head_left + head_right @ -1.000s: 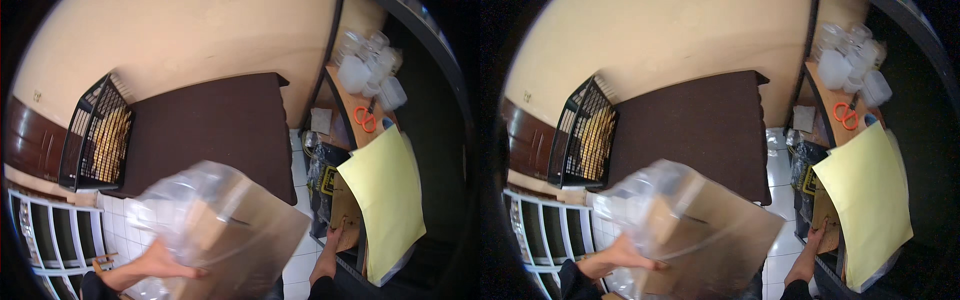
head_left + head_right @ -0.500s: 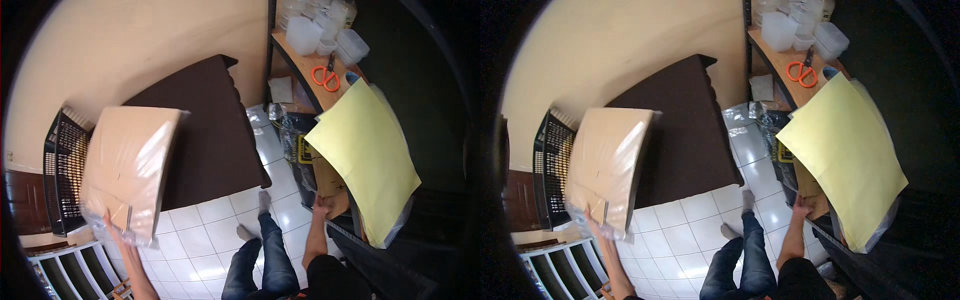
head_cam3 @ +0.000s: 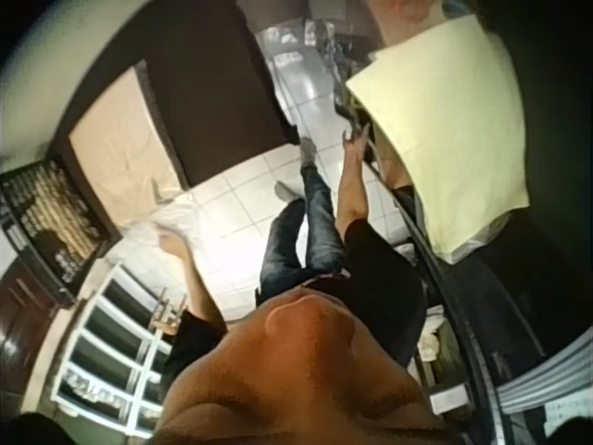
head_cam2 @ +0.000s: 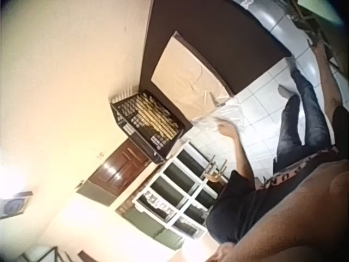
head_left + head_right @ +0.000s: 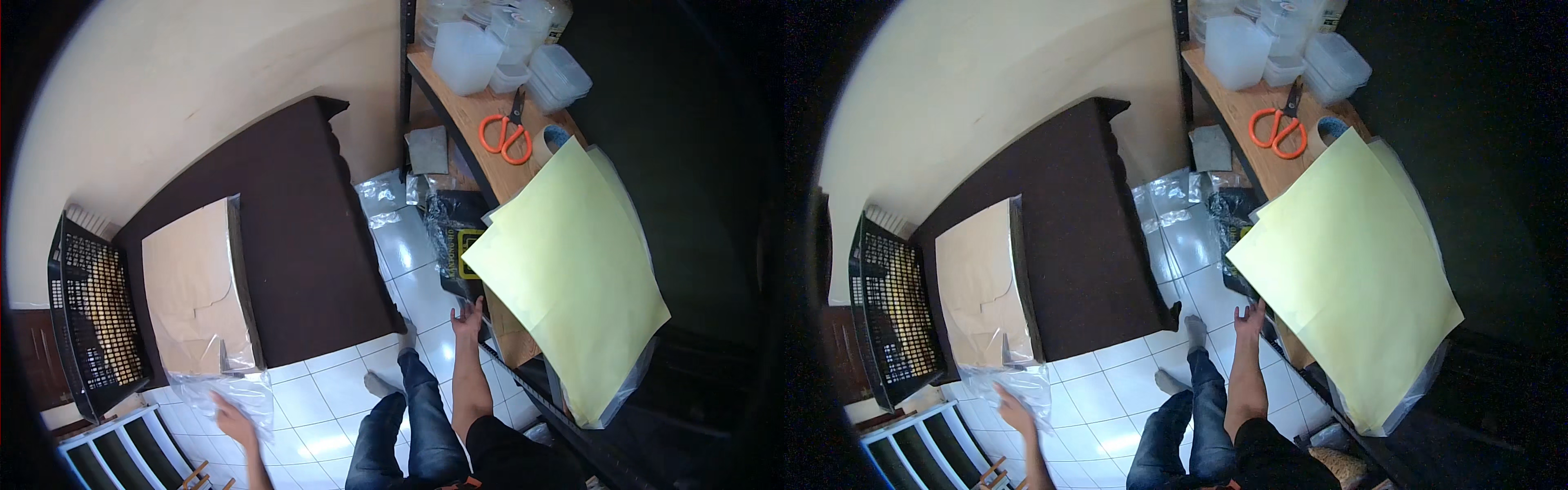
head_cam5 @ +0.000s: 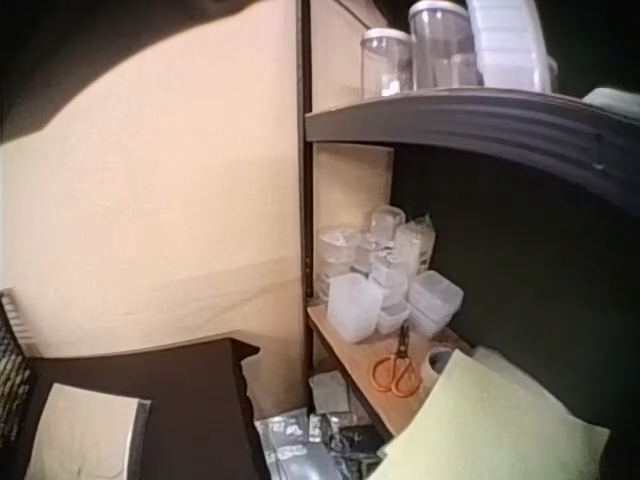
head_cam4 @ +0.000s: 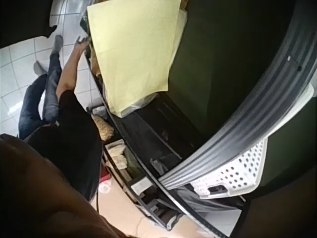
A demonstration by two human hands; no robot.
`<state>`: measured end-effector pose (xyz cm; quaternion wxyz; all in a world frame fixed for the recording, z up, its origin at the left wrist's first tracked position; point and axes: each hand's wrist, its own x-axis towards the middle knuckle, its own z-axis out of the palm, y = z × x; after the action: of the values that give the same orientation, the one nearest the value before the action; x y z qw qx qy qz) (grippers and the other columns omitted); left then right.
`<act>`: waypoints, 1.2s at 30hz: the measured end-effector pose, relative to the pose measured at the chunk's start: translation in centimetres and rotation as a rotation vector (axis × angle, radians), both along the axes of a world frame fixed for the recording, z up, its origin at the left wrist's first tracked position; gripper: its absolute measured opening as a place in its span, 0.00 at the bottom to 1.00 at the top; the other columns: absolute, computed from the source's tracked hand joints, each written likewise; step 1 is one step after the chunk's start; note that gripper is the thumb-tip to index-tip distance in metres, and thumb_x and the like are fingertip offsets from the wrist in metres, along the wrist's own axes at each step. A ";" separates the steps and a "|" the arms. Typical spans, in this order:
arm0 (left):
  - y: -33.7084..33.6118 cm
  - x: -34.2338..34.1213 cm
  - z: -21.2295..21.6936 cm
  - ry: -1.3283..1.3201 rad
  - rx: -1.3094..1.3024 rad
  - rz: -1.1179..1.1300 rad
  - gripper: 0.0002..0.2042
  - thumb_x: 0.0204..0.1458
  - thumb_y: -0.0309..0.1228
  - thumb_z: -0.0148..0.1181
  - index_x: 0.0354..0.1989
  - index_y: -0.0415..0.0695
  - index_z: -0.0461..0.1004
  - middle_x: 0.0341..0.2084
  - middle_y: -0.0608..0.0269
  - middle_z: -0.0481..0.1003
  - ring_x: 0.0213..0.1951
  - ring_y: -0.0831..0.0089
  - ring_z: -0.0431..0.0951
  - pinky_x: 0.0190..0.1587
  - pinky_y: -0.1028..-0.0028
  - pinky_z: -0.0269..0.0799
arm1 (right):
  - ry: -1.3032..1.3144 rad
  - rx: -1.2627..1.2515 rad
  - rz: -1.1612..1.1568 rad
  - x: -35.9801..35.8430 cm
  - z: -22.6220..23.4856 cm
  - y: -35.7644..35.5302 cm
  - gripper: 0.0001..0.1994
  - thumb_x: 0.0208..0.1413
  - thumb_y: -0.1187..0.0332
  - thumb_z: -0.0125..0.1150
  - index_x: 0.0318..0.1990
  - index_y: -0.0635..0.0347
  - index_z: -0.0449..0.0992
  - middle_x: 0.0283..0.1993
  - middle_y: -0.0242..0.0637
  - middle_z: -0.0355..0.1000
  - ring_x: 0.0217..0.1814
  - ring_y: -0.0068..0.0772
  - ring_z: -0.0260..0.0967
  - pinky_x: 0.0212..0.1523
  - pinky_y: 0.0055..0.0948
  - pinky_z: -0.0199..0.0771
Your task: The recorder takes a flat piece of cardboard and folds it into an assembled box.
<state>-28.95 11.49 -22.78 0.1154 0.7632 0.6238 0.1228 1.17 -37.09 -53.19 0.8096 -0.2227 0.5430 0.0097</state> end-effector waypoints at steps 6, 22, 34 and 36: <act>-22.0 7.8 -4.5 -0.634 -0.561 0.208 0.21 0.70 0.38 0.49 0.64 0.37 0.58 0.36 0.53 0.72 0.26 0.70 0.79 0.21 0.74 0.75 | 0.093 0.019 -0.062 0.6 -3.4 0.3 0.41 0.41 0.47 0.82 0.62 0.46 0.67 0.65 0.34 0.59 0.66 0.33 0.57 0.59 0.51 0.64; -26.1 37.8 -31.2 -0.212 -1.324 -0.477 0.61 0.34 0.65 0.76 0.63 0.21 0.60 0.60 0.28 0.67 0.63 0.50 0.71 0.63 0.62 0.68 | 0.021 0.181 0.218 -5.4 -1.7 2.1 0.13 0.68 0.61 0.54 0.50 0.61 0.76 0.51 0.47 0.77 0.55 0.44 0.75 0.62 0.58 0.72; -28.8 36.7 -28.0 -0.209 -1.081 -0.950 0.08 0.44 0.26 0.65 0.27 0.31 0.78 0.33 0.32 0.77 0.40 0.35 0.79 0.43 0.50 0.76 | 0.096 -1.856 1.355 4.1 5.4 4.2 0.34 0.49 0.72 0.70 0.66 0.65 0.67 0.69 0.60 0.64 0.69 0.58 0.64 0.65 0.46 0.68; -27.4 35.3 -24.6 -0.184 -1.016 -1.160 0.07 0.37 0.24 0.63 0.24 0.31 0.78 0.31 0.31 0.77 0.38 0.36 0.79 0.42 0.48 0.76 | 0.133 -1.605 1.659 5.7 1.6 4.9 0.36 0.50 0.72 0.70 0.68 0.66 0.64 0.74 0.59 0.56 0.74 0.62 0.57 0.66 0.52 0.65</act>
<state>6.35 -15.87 -47.42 0.5482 0.8079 0.0924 -0.1955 6.89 -32.17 -51.60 0.1498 -0.9601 0.1214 0.2025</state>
